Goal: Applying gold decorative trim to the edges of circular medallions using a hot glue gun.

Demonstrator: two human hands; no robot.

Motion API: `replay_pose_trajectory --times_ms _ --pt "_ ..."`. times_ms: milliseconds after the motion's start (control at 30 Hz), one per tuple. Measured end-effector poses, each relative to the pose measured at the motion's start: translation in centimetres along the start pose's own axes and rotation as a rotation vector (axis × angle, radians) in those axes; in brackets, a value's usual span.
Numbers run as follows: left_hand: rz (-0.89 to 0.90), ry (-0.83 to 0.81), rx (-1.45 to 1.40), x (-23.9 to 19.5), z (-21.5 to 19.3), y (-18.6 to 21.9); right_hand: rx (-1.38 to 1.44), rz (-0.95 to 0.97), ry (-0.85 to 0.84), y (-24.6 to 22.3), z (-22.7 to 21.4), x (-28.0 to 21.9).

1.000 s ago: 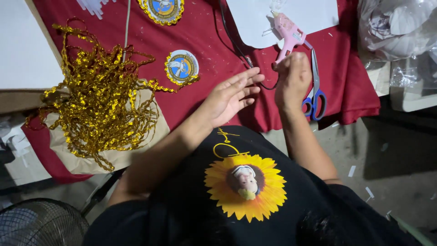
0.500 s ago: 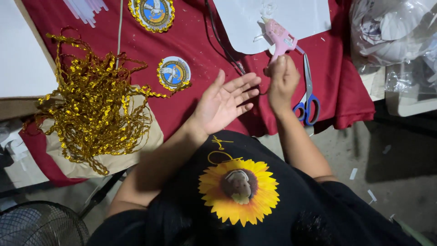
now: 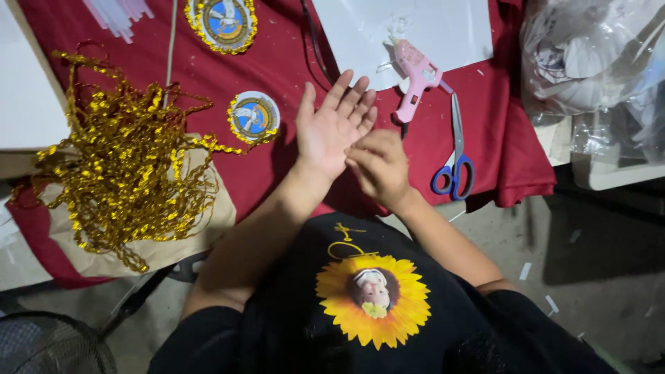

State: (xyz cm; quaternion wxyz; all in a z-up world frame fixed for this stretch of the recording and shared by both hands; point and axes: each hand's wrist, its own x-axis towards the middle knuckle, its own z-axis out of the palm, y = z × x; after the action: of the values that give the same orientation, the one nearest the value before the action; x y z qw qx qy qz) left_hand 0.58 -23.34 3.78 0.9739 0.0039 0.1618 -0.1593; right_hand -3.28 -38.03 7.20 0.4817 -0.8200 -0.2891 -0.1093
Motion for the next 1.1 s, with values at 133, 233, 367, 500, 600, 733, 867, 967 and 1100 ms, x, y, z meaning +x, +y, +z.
replay_pose_trajectory --times_ms 133,233,367,500,600,733,867,967,1100 --pt "0.081 0.161 -0.036 1.6 -1.5 -1.4 -0.192 -0.290 -0.018 0.7 -0.8 0.3" --pt "0.153 0.218 -0.041 2.1 -2.9 -2.7 -0.277 -0.191 -0.029 3.9 -0.5 -1.7" --pt "0.234 0.190 0.091 1.5 -3.6 -3.5 -0.385 0.341 0.050 13.3 -1.0 -5.4" --pt "0.347 0.231 0.419 -2.1 -7.5 -2.4 -0.562 0.482 -0.018 19.6 -3.8 -5.7" --pt "0.483 0.380 1.093 -6.2 -8.8 0.3 -0.483 0.558 -0.039 20.2 -3.5 -4.1" --pt "0.916 0.382 1.938 -10.5 -9.2 5.1 -0.354 0.625 -0.031 20.1 -2.6 -2.1" --pt "1.133 0.363 2.322 -10.9 -11.0 9.0 0.022 0.887 0.069 21.1 -2.6 -1.7" --pt "1.190 0.271 2.422 -10.1 -12.5 10.9 -0.143 0.724 0.067 17.1 -2.8 0.7" --pt "1.119 0.180 2.459 -9.1 -13.7 13.1 -0.677 0.438 -0.061 17.0 -1.6 2.9"
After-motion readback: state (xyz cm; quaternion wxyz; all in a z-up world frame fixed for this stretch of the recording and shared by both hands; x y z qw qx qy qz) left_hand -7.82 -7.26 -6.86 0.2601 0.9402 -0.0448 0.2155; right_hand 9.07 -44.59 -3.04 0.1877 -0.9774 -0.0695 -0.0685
